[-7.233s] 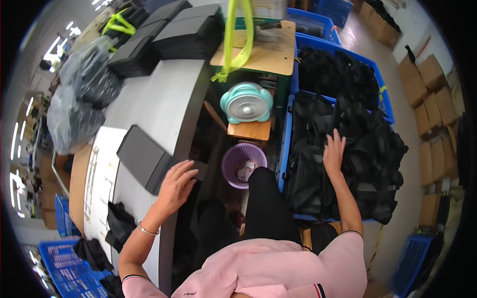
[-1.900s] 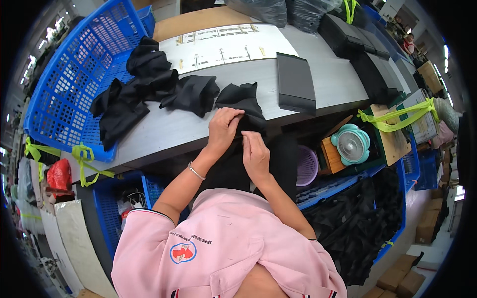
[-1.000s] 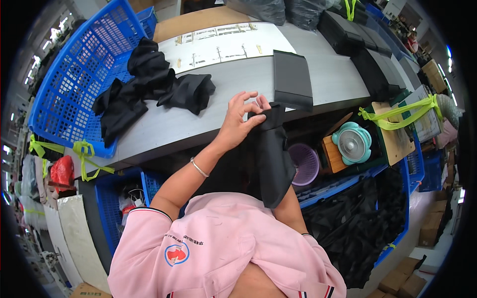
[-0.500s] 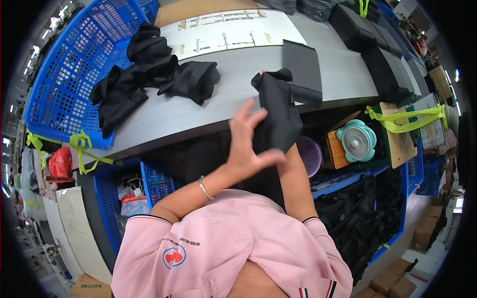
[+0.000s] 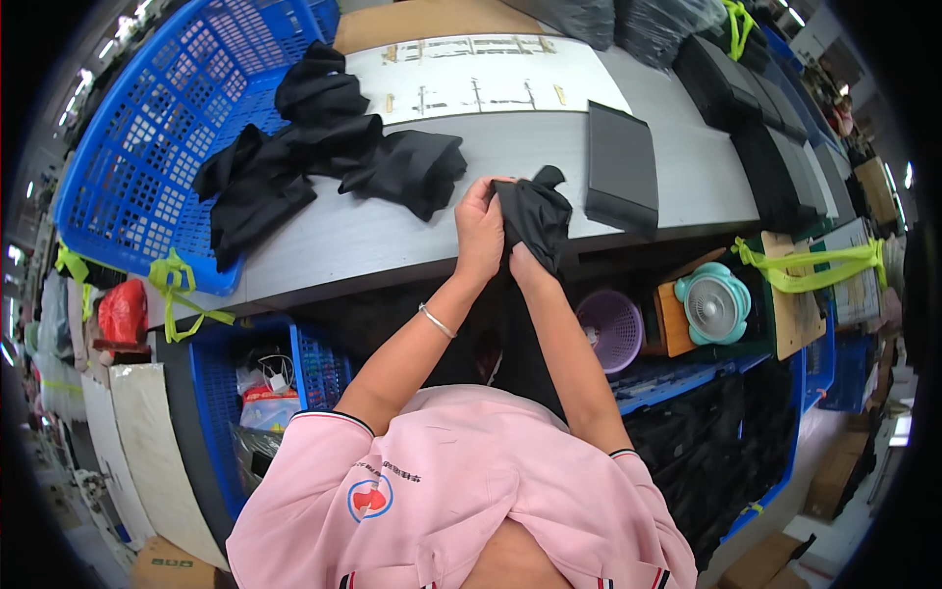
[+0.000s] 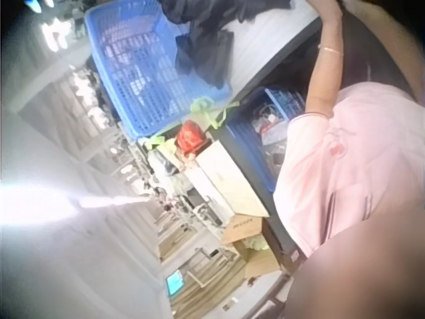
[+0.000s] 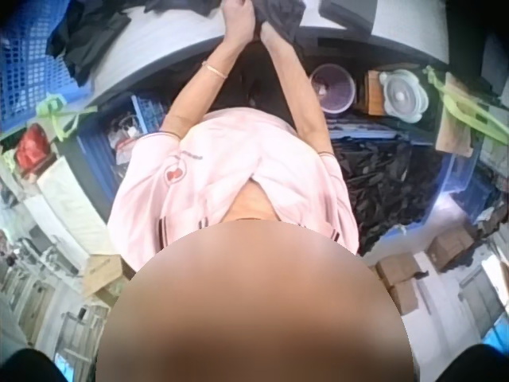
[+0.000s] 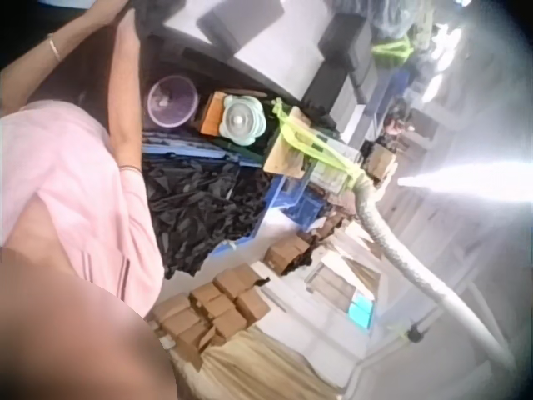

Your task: Inspecting, folding, and packaging black fabric sleeves into cardboard boxes.

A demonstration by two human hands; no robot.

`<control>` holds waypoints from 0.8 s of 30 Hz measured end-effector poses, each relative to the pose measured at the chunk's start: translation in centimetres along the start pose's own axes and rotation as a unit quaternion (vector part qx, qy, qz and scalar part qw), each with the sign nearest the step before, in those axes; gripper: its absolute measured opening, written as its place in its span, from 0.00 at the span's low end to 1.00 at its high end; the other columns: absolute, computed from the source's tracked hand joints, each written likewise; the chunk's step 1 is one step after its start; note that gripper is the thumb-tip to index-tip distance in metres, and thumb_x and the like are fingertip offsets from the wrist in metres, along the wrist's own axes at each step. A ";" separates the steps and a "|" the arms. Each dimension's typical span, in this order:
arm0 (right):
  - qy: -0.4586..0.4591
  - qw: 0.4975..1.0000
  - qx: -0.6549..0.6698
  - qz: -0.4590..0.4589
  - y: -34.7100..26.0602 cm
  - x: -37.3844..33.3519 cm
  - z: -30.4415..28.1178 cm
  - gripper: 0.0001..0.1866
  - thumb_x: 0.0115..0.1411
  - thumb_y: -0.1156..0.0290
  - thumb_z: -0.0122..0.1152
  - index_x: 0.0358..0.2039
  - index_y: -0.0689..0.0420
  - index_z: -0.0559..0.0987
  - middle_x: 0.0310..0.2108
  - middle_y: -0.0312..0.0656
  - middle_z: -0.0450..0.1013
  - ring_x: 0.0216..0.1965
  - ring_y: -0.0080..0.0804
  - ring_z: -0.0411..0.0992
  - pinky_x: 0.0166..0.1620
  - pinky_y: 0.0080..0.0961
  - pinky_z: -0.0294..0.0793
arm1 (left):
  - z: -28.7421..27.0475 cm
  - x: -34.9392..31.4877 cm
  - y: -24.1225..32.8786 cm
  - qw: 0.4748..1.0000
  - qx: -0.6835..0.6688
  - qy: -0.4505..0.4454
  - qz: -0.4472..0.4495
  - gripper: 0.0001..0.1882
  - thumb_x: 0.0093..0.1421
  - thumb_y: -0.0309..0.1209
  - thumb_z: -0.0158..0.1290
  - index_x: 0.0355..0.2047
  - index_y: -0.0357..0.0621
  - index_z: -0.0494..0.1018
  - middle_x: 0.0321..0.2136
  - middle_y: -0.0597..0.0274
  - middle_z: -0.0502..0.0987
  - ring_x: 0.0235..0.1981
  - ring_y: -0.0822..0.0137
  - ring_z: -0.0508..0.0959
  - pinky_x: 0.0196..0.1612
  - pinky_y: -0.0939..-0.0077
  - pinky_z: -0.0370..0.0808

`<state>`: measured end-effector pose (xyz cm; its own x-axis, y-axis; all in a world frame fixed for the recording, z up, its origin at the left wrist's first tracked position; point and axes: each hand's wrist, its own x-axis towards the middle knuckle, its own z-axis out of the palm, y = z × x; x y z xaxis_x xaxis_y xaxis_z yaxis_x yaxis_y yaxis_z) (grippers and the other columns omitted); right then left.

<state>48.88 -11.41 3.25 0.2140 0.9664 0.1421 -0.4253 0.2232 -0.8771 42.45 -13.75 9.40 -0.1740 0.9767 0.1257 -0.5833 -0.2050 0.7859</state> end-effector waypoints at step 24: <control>-0.049 0.902 -0.397 -0.160 -8.9 -7.2 0.3 0.42 0.58 0.74 0.63 0.68 0.68 0.50 0.68 0.64 0.48 0.67 0.58 0.55 0.68 0.44 0.55 | -2.1 -1.6 5.6 0.880 0.440 -0.071 0.163 0.06 0.56 0.27 0.64 0.30 0.37 0.80 0.25 0.58 0.78 0.25 0.66 0.76 0.31 0.73 0.73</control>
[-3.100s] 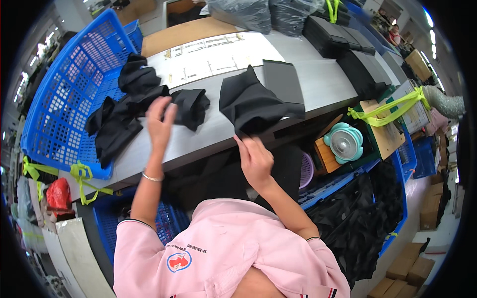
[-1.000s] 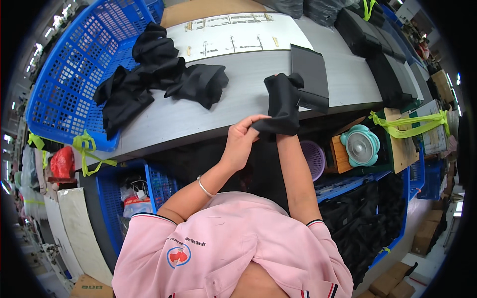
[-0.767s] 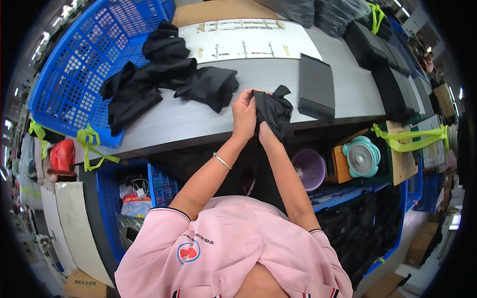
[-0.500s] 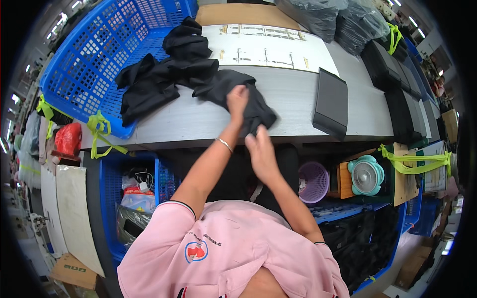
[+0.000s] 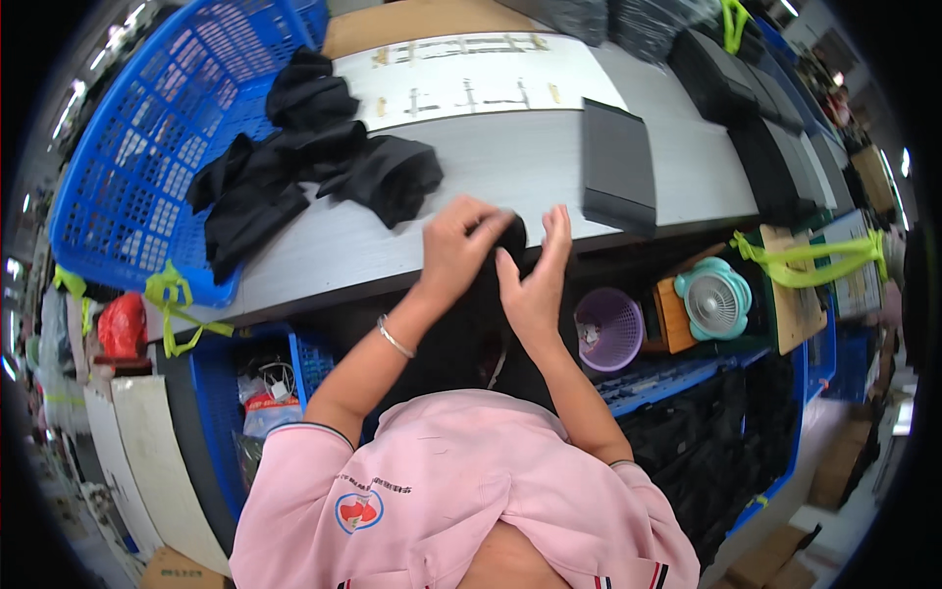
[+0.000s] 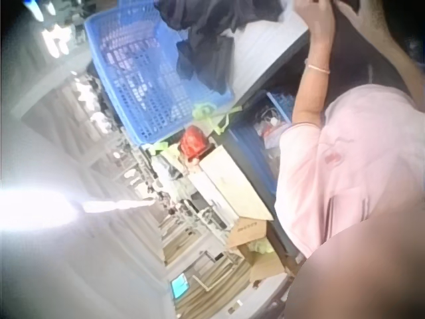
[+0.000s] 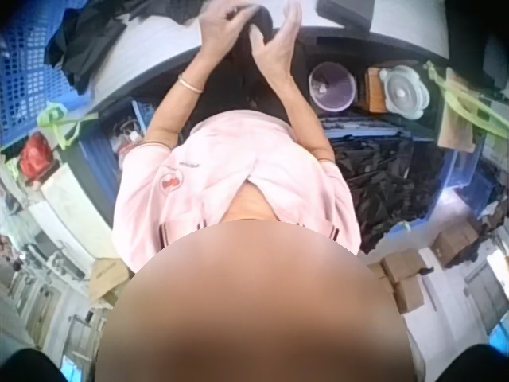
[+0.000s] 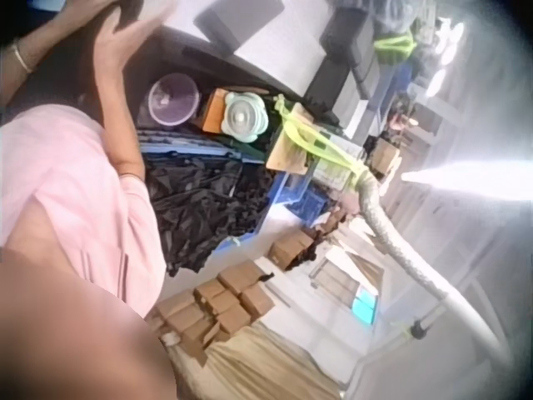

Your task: Inspecting, folding, and packaging black fabric sleeves into cardboard boxes.

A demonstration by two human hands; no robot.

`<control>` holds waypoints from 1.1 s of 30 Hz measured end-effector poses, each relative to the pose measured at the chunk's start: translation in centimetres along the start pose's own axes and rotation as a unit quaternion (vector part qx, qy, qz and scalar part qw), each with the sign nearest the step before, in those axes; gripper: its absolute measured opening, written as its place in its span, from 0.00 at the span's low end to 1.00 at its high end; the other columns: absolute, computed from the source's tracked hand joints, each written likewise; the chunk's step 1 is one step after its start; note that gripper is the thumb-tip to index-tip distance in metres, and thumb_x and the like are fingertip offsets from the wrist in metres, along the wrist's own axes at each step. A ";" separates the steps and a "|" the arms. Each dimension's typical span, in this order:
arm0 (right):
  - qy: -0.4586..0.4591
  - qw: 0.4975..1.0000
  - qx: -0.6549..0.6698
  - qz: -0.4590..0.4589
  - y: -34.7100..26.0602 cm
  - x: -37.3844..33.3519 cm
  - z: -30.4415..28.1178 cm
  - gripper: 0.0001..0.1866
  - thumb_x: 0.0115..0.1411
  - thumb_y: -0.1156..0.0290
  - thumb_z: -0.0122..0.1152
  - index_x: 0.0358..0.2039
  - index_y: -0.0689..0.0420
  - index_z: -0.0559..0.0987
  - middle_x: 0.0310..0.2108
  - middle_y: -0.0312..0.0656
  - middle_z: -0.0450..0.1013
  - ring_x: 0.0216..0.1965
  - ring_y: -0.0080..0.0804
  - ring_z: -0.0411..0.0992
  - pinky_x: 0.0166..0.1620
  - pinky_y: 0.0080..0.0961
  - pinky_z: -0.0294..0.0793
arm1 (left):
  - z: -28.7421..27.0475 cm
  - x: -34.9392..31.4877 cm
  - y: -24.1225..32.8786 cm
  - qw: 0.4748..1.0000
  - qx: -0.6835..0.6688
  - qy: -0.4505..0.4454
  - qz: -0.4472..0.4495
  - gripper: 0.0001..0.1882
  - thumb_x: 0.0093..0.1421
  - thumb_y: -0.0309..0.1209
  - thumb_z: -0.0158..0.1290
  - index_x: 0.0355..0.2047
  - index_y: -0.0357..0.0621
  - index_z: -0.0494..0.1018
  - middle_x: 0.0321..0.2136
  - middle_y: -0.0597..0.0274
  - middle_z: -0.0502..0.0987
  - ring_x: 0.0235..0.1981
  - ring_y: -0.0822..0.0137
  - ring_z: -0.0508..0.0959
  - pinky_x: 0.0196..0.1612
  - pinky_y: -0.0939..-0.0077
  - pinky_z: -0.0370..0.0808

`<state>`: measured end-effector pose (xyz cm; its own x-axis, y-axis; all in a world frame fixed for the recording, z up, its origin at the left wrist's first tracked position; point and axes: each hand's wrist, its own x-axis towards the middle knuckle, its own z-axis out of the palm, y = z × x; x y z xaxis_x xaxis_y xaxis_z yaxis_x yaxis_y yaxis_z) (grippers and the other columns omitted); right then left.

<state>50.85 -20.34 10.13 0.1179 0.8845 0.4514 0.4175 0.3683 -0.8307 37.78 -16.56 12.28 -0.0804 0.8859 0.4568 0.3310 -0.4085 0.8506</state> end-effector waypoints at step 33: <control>-0.218 0.972 0.089 -0.005 5.0 -6.2 4.5 0.21 0.65 0.55 0.60 0.22 0.58 0.80 0.19 0.48 0.72 0.21 0.28 0.73 0.29 0.34 0.72 | 14.9 -7.5 7.3 0.768 -0.301 -0.328 -0.460 0.35 0.66 0.48 0.51 0.67 0.45 0.58 0.63 0.58 0.65 0.63 0.60 0.66 0.64 0.64 0.64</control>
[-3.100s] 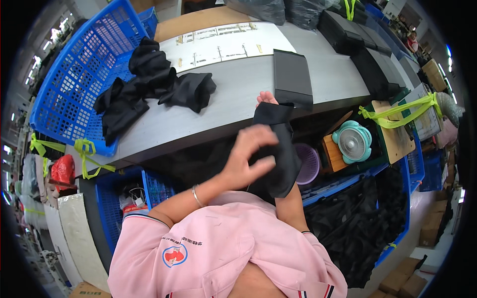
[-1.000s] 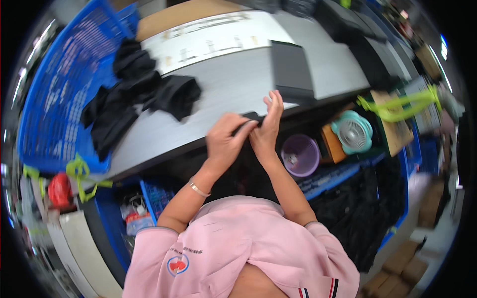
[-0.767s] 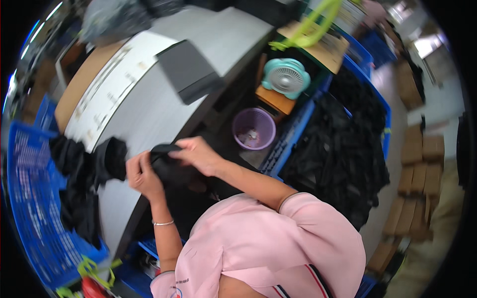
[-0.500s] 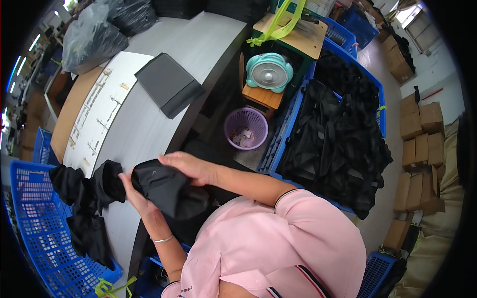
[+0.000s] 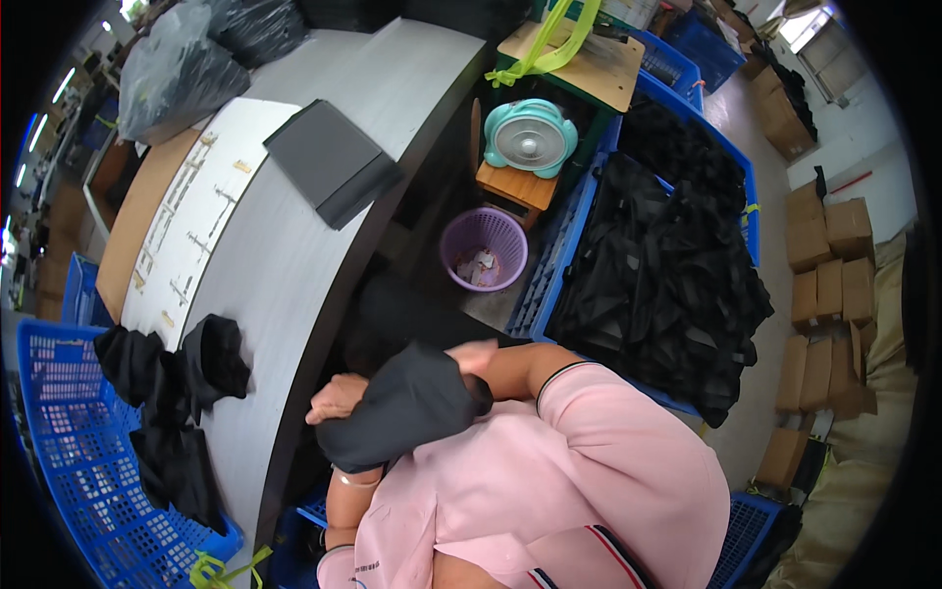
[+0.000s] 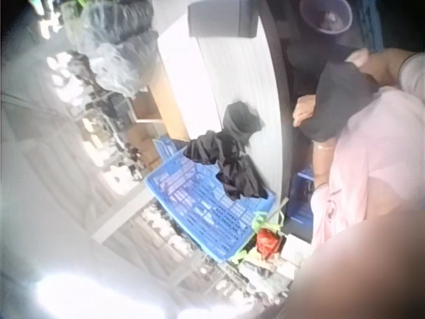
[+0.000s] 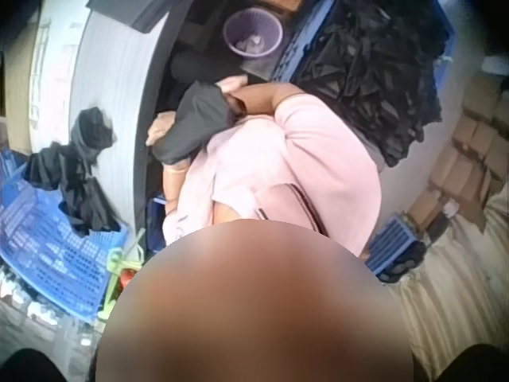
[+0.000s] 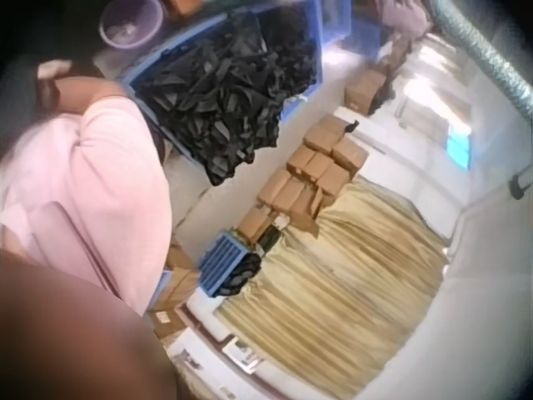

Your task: Inspecting, folding, and packaging black fabric sleeves into cardboard boxes.

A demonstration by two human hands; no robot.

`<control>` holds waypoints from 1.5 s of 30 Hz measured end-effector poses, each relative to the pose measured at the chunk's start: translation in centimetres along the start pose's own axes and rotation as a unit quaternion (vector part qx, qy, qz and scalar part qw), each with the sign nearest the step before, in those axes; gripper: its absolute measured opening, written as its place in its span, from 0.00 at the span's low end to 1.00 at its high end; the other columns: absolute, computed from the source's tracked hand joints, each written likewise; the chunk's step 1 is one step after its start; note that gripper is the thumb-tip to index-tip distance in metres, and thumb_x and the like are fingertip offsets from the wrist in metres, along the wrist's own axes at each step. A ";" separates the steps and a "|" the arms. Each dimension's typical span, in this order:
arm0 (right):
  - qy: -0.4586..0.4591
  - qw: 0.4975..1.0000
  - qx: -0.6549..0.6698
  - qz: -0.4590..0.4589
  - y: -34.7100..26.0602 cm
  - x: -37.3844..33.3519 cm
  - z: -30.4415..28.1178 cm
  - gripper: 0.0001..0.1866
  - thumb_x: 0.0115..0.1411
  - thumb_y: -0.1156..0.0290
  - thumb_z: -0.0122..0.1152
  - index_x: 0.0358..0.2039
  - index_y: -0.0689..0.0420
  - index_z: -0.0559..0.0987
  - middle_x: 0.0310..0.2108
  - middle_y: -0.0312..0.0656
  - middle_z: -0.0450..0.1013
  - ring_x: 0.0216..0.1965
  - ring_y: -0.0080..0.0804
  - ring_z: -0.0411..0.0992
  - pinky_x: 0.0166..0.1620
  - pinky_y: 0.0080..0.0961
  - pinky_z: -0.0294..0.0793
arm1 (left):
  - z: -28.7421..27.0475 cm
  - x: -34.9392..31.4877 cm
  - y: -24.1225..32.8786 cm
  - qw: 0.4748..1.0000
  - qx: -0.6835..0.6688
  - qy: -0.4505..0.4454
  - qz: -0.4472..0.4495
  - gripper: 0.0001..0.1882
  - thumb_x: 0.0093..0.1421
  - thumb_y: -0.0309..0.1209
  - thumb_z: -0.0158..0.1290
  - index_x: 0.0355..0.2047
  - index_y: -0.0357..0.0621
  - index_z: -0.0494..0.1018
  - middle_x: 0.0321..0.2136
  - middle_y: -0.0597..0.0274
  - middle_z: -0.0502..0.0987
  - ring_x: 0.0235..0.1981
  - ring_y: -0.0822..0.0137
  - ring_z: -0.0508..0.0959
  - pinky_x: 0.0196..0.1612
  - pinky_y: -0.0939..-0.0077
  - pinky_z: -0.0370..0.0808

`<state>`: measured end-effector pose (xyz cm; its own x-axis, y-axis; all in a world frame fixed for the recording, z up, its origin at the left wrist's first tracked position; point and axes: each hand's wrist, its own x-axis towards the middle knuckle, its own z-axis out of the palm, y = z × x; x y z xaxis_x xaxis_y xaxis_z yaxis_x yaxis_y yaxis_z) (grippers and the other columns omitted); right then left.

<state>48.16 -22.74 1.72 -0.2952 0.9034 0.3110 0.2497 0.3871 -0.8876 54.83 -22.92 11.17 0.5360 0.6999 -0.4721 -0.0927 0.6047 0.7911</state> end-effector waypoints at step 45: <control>0.054 0.993 -0.097 0.037 -7.1 3.9 -12.5 0.23 0.55 0.76 0.64 0.53 0.62 0.76 0.55 0.47 0.73 0.57 0.47 0.71 0.60 0.34 0.68 | -19.7 -6.9 -4.5 0.901 0.203 0.089 0.372 0.20 0.65 0.27 0.54 0.57 0.38 0.70 0.54 0.58 0.75 0.54 0.64 0.74 0.59 0.71 0.70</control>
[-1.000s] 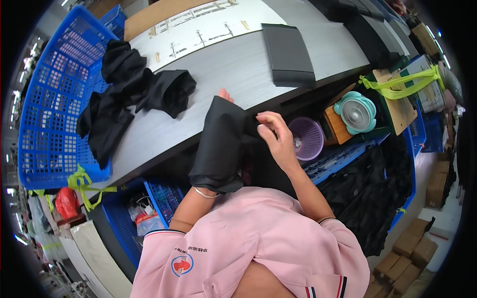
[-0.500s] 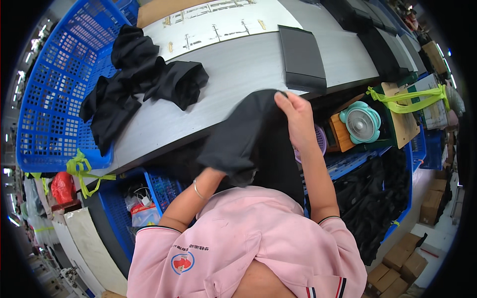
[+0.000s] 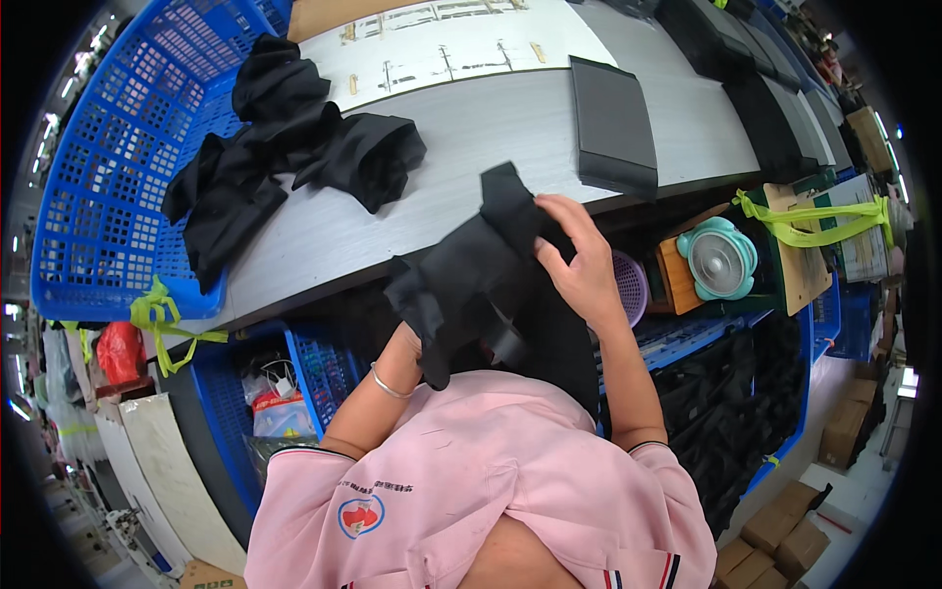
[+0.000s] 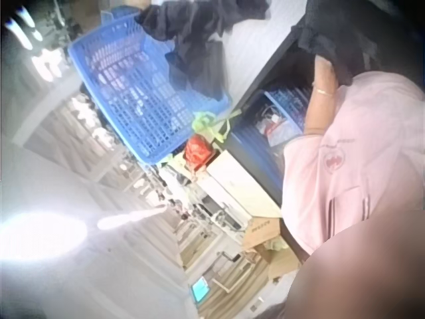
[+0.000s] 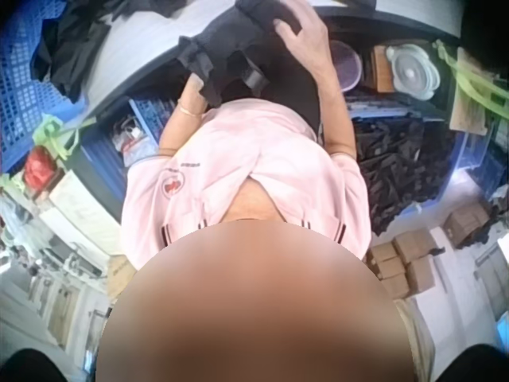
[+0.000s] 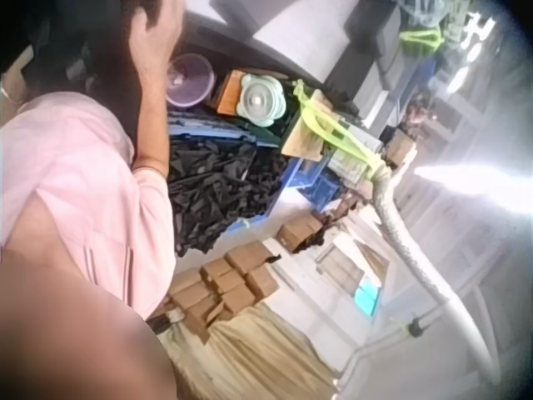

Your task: Inspecting, folding, and packaging black fabric sleeves into cardboard boxes.

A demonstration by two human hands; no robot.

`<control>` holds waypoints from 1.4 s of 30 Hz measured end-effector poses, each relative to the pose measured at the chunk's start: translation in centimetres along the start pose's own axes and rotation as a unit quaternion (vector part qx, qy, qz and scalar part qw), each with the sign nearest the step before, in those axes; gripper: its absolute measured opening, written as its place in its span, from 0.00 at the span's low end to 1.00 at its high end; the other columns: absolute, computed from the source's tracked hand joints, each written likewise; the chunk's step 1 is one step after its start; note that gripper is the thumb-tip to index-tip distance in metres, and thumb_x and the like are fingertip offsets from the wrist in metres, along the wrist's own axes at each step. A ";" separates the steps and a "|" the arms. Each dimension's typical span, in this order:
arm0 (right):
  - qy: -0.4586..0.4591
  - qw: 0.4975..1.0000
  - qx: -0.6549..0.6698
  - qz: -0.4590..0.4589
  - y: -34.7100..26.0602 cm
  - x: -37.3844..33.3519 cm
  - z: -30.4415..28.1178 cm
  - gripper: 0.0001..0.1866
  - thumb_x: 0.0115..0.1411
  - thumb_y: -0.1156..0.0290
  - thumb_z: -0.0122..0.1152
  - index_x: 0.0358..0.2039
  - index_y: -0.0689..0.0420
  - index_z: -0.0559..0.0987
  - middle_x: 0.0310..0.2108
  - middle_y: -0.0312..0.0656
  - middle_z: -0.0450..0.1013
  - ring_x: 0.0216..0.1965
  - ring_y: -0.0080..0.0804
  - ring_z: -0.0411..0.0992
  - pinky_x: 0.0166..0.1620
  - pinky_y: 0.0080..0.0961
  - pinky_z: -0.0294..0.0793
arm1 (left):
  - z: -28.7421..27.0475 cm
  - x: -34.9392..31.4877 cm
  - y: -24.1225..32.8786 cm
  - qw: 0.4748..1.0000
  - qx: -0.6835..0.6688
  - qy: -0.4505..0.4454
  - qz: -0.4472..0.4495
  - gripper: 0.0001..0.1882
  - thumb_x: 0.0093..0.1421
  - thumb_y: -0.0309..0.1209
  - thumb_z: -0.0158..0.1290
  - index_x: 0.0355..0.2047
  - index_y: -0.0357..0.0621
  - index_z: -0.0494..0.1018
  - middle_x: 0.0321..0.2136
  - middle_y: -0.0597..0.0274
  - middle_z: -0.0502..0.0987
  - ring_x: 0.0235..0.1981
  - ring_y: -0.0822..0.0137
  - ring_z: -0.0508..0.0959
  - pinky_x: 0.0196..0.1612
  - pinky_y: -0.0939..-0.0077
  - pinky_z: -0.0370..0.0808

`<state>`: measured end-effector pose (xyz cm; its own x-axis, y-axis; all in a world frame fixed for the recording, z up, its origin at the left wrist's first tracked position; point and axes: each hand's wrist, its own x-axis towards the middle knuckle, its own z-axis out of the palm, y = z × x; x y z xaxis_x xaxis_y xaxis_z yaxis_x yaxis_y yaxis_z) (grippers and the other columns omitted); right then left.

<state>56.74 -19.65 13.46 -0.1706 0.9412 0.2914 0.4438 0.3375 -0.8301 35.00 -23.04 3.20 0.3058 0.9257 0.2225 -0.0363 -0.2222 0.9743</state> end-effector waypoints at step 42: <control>-0.004 0.915 0.326 0.237 11.1 7.4 5.3 0.24 0.52 0.79 0.70 0.51 0.60 0.76 0.45 0.37 0.78 0.47 0.23 0.75 0.54 0.24 0.72 | -5.6 16.5 -1.6 0.968 -0.139 -0.106 -0.181 0.11 0.56 0.27 0.66 0.38 0.43 0.76 0.32 0.74 0.74 0.36 0.81 0.75 0.43 0.86 0.72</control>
<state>55.76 -9.03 3.88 -0.1034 0.9790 -0.1754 -0.1489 -0.1896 -0.9705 34.81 -5.74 5.45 0.5340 0.8370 -0.1192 -0.1361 0.2242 0.9650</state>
